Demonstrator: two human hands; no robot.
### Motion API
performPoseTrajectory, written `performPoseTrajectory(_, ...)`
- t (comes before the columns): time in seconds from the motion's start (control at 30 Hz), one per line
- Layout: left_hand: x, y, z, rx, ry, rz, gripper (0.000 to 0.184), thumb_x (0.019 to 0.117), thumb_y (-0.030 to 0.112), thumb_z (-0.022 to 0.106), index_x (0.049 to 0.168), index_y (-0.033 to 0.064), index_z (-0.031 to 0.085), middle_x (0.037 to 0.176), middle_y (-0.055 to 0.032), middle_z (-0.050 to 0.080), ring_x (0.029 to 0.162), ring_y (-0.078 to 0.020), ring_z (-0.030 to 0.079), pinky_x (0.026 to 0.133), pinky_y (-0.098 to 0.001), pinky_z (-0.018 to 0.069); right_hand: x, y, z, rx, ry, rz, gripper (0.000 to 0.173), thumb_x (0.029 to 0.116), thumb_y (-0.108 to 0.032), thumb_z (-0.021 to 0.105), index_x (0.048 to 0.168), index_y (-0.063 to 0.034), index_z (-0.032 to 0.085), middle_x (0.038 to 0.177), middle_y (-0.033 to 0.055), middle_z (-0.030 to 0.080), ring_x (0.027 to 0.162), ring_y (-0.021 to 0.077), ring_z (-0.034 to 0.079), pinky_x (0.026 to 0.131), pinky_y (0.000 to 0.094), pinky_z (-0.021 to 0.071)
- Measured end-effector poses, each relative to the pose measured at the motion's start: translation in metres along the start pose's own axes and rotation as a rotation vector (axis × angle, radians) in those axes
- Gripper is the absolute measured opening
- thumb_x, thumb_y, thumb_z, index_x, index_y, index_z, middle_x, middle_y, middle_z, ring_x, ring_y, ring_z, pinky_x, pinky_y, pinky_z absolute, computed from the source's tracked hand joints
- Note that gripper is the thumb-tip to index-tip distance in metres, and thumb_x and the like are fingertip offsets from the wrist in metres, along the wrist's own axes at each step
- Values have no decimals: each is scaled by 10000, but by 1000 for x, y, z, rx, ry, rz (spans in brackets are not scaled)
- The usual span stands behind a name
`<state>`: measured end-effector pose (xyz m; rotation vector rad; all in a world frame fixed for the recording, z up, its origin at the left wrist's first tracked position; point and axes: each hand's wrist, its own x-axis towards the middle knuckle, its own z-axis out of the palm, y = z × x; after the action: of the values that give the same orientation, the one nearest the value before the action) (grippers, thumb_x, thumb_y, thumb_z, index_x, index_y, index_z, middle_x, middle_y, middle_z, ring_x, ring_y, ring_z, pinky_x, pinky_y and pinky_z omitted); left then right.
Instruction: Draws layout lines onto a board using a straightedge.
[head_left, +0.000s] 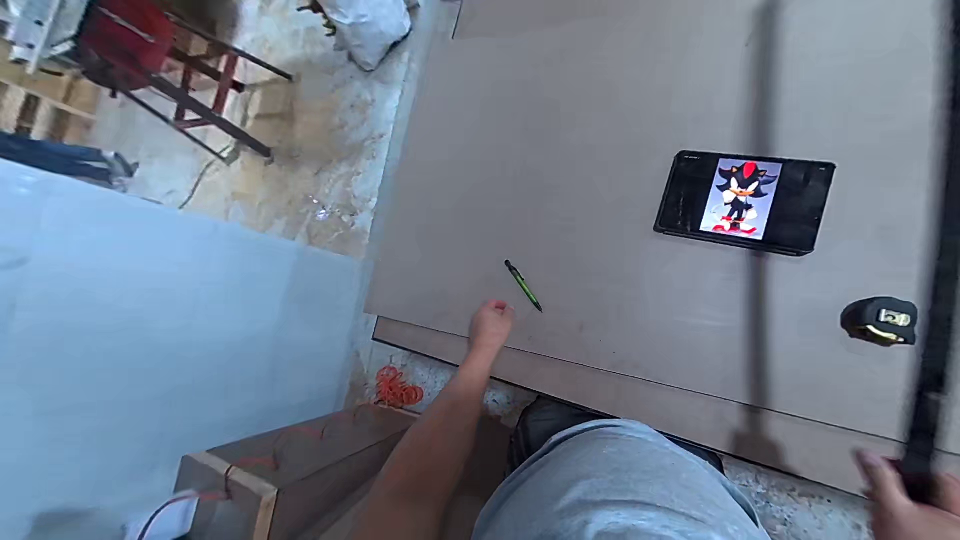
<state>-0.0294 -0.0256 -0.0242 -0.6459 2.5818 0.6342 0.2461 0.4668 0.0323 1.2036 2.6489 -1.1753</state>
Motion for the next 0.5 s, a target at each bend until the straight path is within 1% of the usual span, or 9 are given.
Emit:
performPoseTrajectory(0.07, 26, 10, -8, 80, -9, 82, 384, 1042, 390, 574, 1272, 95, 661, 1098, -152, 737, 1078, -344, 700, 942, -620, 538, -28, -45, 63, -59, -54, -59, 535, 933, -470, 710, 1057, 50, 686, 819, 191, 679, 705, 301, 663, 662, 559, 540)
performPoseTrajectory(0.13, 46, 18, -10, 163, -50, 181, 449, 1049, 449, 540, 1285, 79, 631, 1086, -175, 731, 1061, -372, 704, 912, -638, 545, -56, -91, 123, -119, -117, -38, 477, 924, -470, 736, 1012, -3, 706, 773, 173, 668, 696, 339, 655, 644, 605, 520)
performPoseTrajectory(0.2, 60, 24, -11, 208, -110, 233, 536, 1034, 549, 515, 1217, 64, 650, 1060, -192, 719, 1040, -381, 698, 891, -643, 542, -76, -124, 180, -202, -172, -24, 458, 920, -513, 731, 990, -61, 719, 735, 143, 672, 677, 337, 670, 619, 611, 536)
performPoseTrajectory(0.27, 76, 28, -11, 243, -179, 268, 645, 1004, 643, 501, 1124, 38, 691, 1044, -210, 716, 1036, -390, 694, 890, -653, 532, -86, -142, 230, -282, -210, -31, 480, 915, -574, 708, 994, -100, 722, 725, 119, 678, 675, 335, 681, 613, 605, 545)
performPoseTrajectory(0.33, 90, 26, -12, 266, -244, 285, 664, 980, 654, 541, 1042, 16, 716, 1024, -221, 715, 1022, -399, 693, 886, -661, 528, -96, -150, 267, -374, -224, -78, 436, 934, -552, 689, 1034, -128, 713, 746, 121, 702, 696, 353, 706, 610, 603, 553)
performPoseTrajectory(0.37, 95, 26, -14, 276, -277, 286, 626, 975, 621, 580, 1020, 12, 716, 1008, -218, 714, 1000, -395, 697, 876, -657, 533, -102, -151, 280, -407, -219, -110, 403, 942, -522, 691, 1083, -145, 707, 775, 122, 718, 719, 360, 718, 620, 603, 560)
performPoseTrajectory(0.4, 99, 25, -16, 285, -308, 287, 561, 970, 569, 613, 984, 17, 713, 967, -205, 716, 944, -379, 707, 844, -643, 547, -108, -149, 290, -417, -188, -152, 379, 938, -476, 708, 1154, -165, 710, 829, 115, 742, 759, 354, 733, 656, 600, 574)
performPoseTrajectory(0.47, 102, 22, -22, 299, -379, 288, 425, 956, 452, 643, 958, 33, 713, 894, -170, 730, 833, -339, 724, 779, -607, 577, -121, -143, 306, -415, -126, -202, 455, 941, -401, 719, 1336, -180, 673, 1042, 104, 761, 968, 322, 730, 884, 572, 566)
performPoseTrajectory(0.5, 102, 20, -27, 298, -405, 292, 398, 962, 428, 640, 958, 36, 707, 874, -161, 729, 801, -324, 724, 760, -589, 585, -126, -137, 314, -415, -74, -226, 502, 937, -386, 712, 1382, -163, 649, 1075, 116, 740, 1007, 324, 705, 931, 558, 539)
